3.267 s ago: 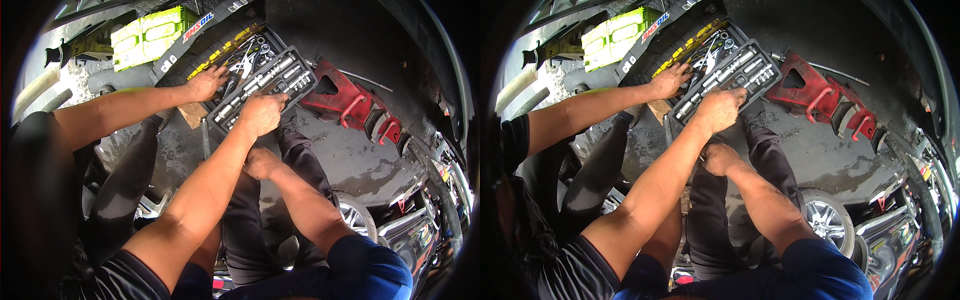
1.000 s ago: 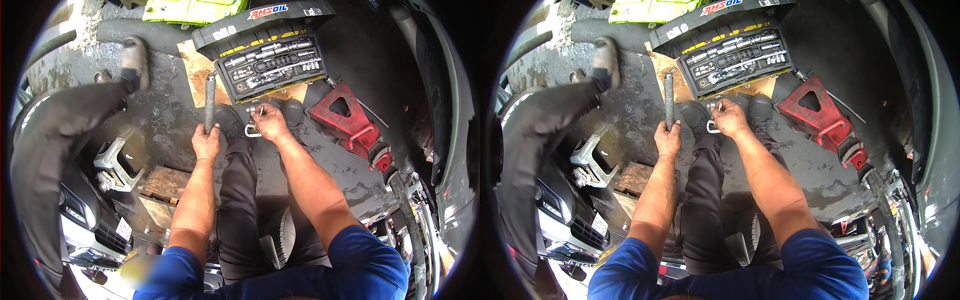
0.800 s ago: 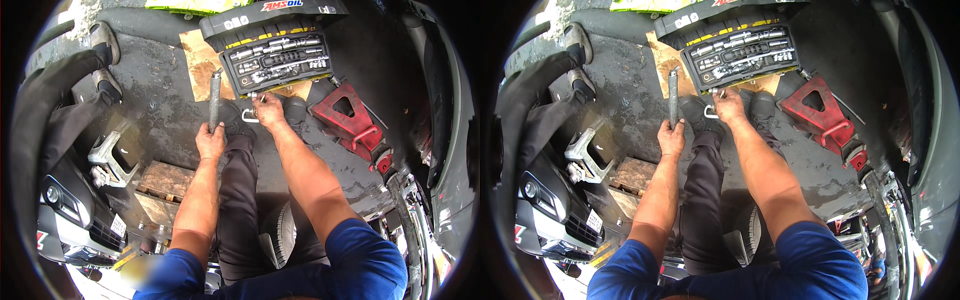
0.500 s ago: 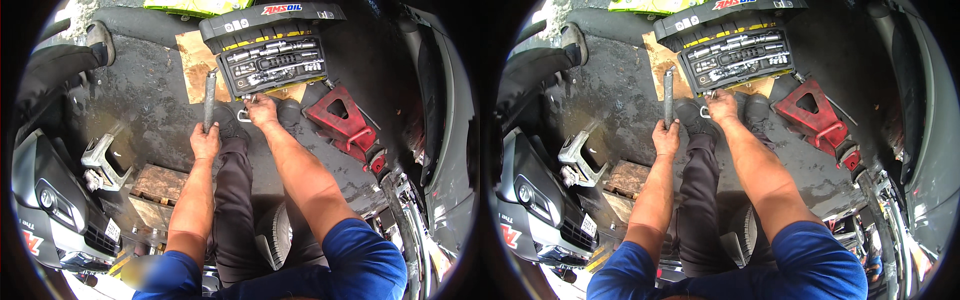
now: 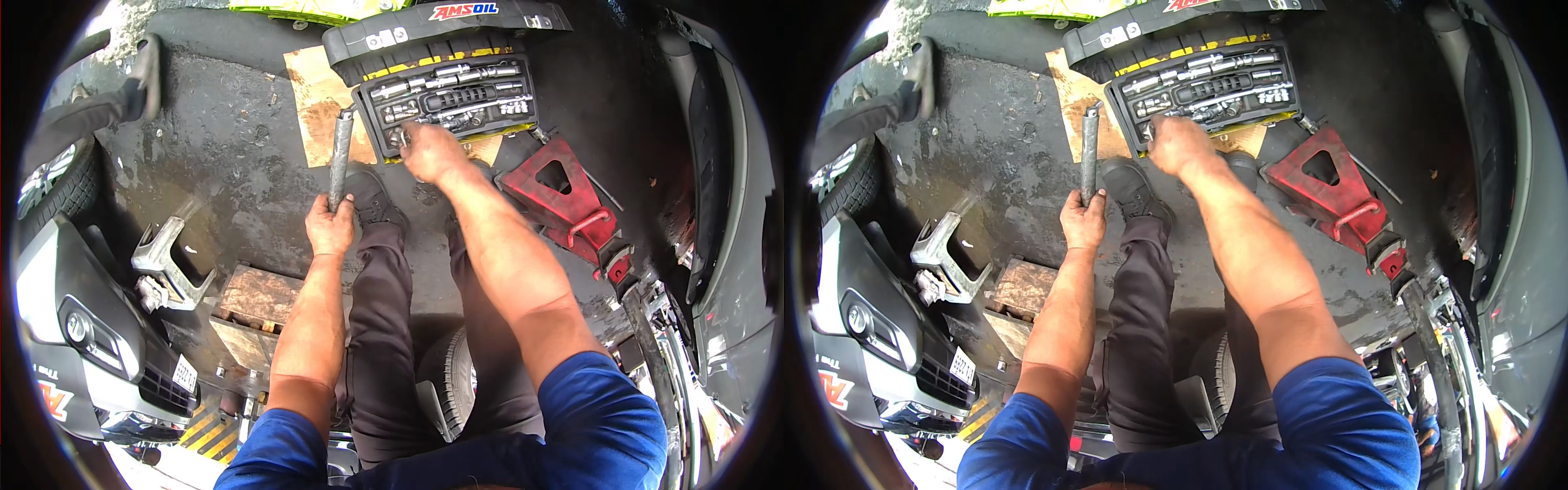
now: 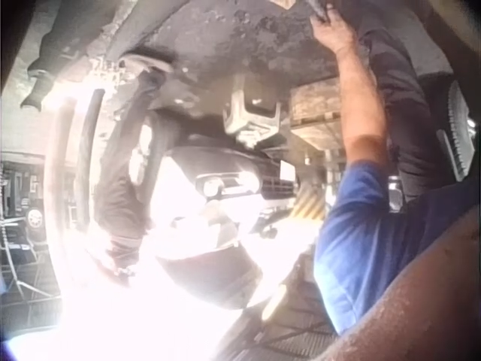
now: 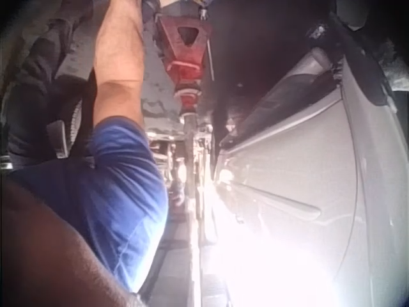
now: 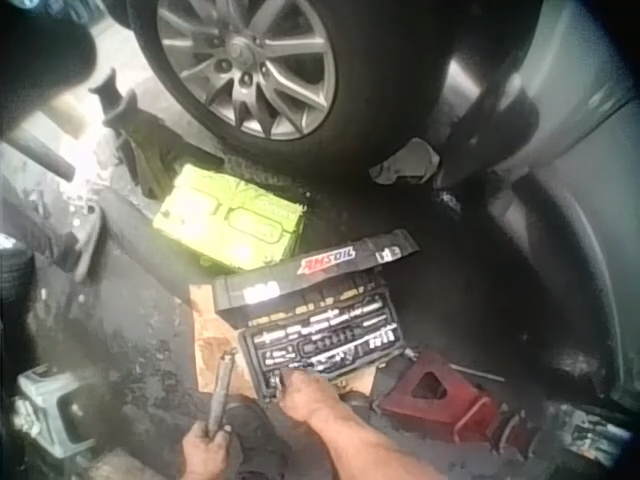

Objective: Perform maintenance and repair on a vehicle engine in a service bay.

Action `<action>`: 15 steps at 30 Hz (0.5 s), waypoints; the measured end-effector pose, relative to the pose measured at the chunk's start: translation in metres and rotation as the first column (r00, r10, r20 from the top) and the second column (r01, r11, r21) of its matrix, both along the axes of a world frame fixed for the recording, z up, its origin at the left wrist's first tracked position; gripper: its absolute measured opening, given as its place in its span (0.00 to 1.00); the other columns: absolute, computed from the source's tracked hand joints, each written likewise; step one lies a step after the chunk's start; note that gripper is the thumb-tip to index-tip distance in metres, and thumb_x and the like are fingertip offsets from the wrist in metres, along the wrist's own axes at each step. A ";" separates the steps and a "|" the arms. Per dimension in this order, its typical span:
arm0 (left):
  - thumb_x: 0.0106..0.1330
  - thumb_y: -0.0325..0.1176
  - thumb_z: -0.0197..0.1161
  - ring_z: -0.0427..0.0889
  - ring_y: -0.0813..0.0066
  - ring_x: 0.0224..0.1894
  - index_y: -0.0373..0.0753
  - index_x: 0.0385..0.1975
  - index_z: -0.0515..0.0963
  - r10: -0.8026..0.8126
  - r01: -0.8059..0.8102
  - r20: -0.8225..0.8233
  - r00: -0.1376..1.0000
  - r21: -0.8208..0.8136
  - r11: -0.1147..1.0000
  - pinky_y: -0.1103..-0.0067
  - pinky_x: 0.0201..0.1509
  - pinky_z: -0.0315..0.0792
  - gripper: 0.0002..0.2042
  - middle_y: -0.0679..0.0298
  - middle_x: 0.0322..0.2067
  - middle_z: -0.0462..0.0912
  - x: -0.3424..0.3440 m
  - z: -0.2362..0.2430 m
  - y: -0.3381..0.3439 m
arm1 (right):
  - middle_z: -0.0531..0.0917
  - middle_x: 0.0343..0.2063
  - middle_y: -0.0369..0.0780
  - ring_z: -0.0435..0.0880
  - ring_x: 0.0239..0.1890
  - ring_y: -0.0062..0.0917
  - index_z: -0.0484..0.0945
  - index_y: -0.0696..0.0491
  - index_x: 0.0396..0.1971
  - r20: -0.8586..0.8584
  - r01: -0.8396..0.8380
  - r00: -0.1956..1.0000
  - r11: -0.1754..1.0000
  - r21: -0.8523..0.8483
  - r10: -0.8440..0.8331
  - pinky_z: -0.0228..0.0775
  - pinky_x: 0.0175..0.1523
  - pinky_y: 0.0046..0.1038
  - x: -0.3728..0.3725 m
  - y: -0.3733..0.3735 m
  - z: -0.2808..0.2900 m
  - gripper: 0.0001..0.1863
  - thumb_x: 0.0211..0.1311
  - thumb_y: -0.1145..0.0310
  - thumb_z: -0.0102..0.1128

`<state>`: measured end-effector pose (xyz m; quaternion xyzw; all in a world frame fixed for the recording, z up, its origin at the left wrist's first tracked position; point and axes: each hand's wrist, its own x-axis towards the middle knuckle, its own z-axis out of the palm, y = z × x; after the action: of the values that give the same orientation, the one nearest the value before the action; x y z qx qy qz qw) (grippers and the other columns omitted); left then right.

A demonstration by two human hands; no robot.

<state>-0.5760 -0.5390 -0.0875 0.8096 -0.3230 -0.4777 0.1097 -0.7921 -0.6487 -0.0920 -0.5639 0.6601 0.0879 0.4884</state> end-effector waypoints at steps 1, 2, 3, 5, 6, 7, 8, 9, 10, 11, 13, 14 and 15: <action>0.57 0.38 0.68 0.75 0.75 0.23 0.34 0.26 0.76 -0.027 0.027 0.034 0.999 -0.017 0.999 0.75 0.33 0.72 0.13 0.61 0.19 0.79 0.002 0.002 0.001 | 0.82 0.42 0.51 0.81 0.47 0.45 0.79 0.55 0.41 0.001 -0.050 0.999 0.999 0.018 0.050 0.73 0.53 0.42 -0.007 -0.008 0.005 0.14 0.58 0.64 0.58; 0.57 0.38 0.68 0.75 0.75 0.23 0.34 0.26 0.76 -0.053 0.055 0.059 0.997 -0.036 0.998 0.74 0.33 0.72 0.13 0.61 0.19 0.78 0.001 0.001 0.000 | 0.81 0.45 0.52 0.80 0.48 0.46 0.79 0.54 0.41 -0.006 -0.100 0.995 0.994 0.034 0.100 0.73 0.54 0.42 -0.017 -0.013 0.003 0.13 0.59 0.65 0.57; 0.57 0.38 0.68 0.75 0.75 0.23 0.34 0.26 0.76 -0.049 0.051 0.055 0.997 -0.037 0.998 0.74 0.33 0.72 0.13 0.61 0.19 0.78 0.001 0.001 0.001 | 0.81 0.44 0.52 0.81 0.48 0.45 0.79 0.53 0.45 -0.063 -0.147 0.987 0.989 -0.029 0.145 0.74 0.53 0.42 -0.026 -0.017 -0.001 0.16 0.59 0.64 0.57; 0.59 0.35 0.68 0.68 0.82 0.21 0.35 0.23 0.74 -0.043 0.045 0.040 0.998 -0.055 0.997 0.78 0.27 0.68 0.12 0.68 0.16 0.73 0.004 0.006 0.000 | 0.80 0.44 0.51 0.81 0.47 0.45 0.80 0.52 0.47 -0.183 -0.156 0.975 0.976 -0.151 0.127 0.74 0.52 0.42 -0.043 -0.031 0.002 0.16 0.59 0.65 0.56; 0.59 0.35 0.68 0.68 0.82 0.21 0.35 0.23 0.74 -0.038 0.041 0.046 0.998 -0.059 0.997 0.78 0.27 0.68 0.12 0.68 0.16 0.73 0.005 0.008 -0.002 | 0.79 0.45 0.51 0.82 0.47 0.45 0.80 0.52 0.47 -0.205 -0.146 0.973 0.965 -0.217 0.102 0.75 0.52 0.42 -0.051 -0.041 0.006 0.16 0.58 0.66 0.56; 0.59 0.35 0.68 0.68 0.82 0.21 0.35 0.23 0.73 -0.035 0.037 0.044 0.998 -0.061 0.997 0.78 0.27 0.68 0.12 0.68 0.16 0.73 0.002 0.007 -0.004 | 0.79 0.45 0.50 0.82 0.47 0.44 0.80 0.52 0.46 -0.252 -0.230 0.951 0.955 -0.190 0.179 0.74 0.53 0.42 -0.063 -0.052 0.002 0.16 0.58 0.68 0.55; 0.59 0.35 0.68 0.68 0.82 0.21 0.35 0.23 0.73 -0.032 0.035 0.044 0.999 -0.061 0.998 0.78 0.27 0.68 0.12 0.68 0.16 0.73 0.003 0.006 -0.003 | 0.79 0.46 0.50 0.81 0.48 0.43 0.80 0.53 0.46 -0.291 -0.309 0.922 0.938 -0.158 0.255 0.74 0.53 0.41 -0.067 -0.064 0.000 0.16 0.57 0.70 0.55; 0.59 0.35 0.68 0.68 0.82 0.21 0.35 0.23 0.73 -0.029 0.032 0.044 0.999 -0.059 0.998 0.78 0.27 0.68 0.12 0.68 0.16 0.73 0.004 0.005 -0.002 | 0.77 0.54 0.46 0.80 0.54 0.40 0.80 0.51 0.48 -0.327 -0.426 0.856 0.905 -0.009 0.400 0.73 0.57 0.38 -0.069 -0.074 -0.001 0.17 0.59 0.72 0.52; 0.59 0.35 0.68 0.68 0.82 0.21 0.35 0.23 0.73 -0.037 0.040 0.054 0.998 -0.066 0.997 0.78 0.26 0.68 0.12 0.67 0.16 0.73 0.003 0.004 -0.003 | 0.77 0.54 0.46 0.80 0.54 0.40 0.80 0.51 0.48 -0.328 -0.430 0.854 0.903 -0.010 0.403 0.73 0.57 0.38 -0.071 -0.077 -0.007 0.17 0.59 0.72 0.52; 0.58 0.35 0.68 0.68 0.81 0.21 0.35 0.22 0.73 -0.044 0.048 0.063 0.997 -0.074 0.996 0.77 0.26 0.68 0.13 0.67 0.16 0.73 0.002 0.003 -0.004 | 0.77 0.54 0.44 0.80 0.54 0.39 0.80 0.51 0.48 -0.294 -0.543 0.803 0.840 -0.003 0.519 0.73 0.58 0.38 -0.075 -0.079 -0.012 0.17 0.59 0.72 0.52; 0.58 0.35 0.68 0.68 0.81 0.20 0.35 0.22 0.72 -0.050 0.057 0.075 0.996 -0.094 0.994 0.77 0.26 0.68 0.13 0.67 0.15 0.73 0.000 0.002 -0.007 | 0.81 0.51 0.42 0.80 0.54 0.37 0.80 0.51 0.49 -0.251 -0.661 0.719 0.749 0.044 0.648 0.73 0.57 0.38 -0.077 -0.085 -0.018 0.17 0.60 0.74 0.51; 0.58 0.35 0.68 0.68 0.81 0.20 0.35 0.21 0.72 -0.061 0.070 0.087 0.994 -0.111 0.991 0.77 0.26 0.68 0.14 0.67 0.15 0.73 -0.001 0.002 -0.008 | 0.81 0.51 0.42 0.80 0.54 0.37 0.80 0.51 0.49 -0.254 -0.666 0.714 0.745 0.044 0.653 0.73 0.57 0.38 -0.077 -0.086 -0.018 0.17 0.60 0.74 0.51; 0.58 0.35 0.68 0.68 0.81 0.20 0.35 0.21 0.72 -0.054 0.063 0.083 0.995 -0.114 0.991 0.77 0.26 0.68 0.14 0.67 0.15 0.73 -0.002 0.002 -0.009 | 0.82 0.50 0.42 0.80 0.54 0.37 0.80 0.51 0.48 -0.213 -0.683 0.704 0.728 0.060 0.678 0.73 0.57 0.38 -0.078 -0.088 -0.018 0.17 0.59 0.74 0.52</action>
<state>-0.5777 -0.5481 -0.0853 0.8105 -0.3780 -0.4282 0.1297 -0.8700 -0.7364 -0.1099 -0.7596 0.4565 0.3159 0.3388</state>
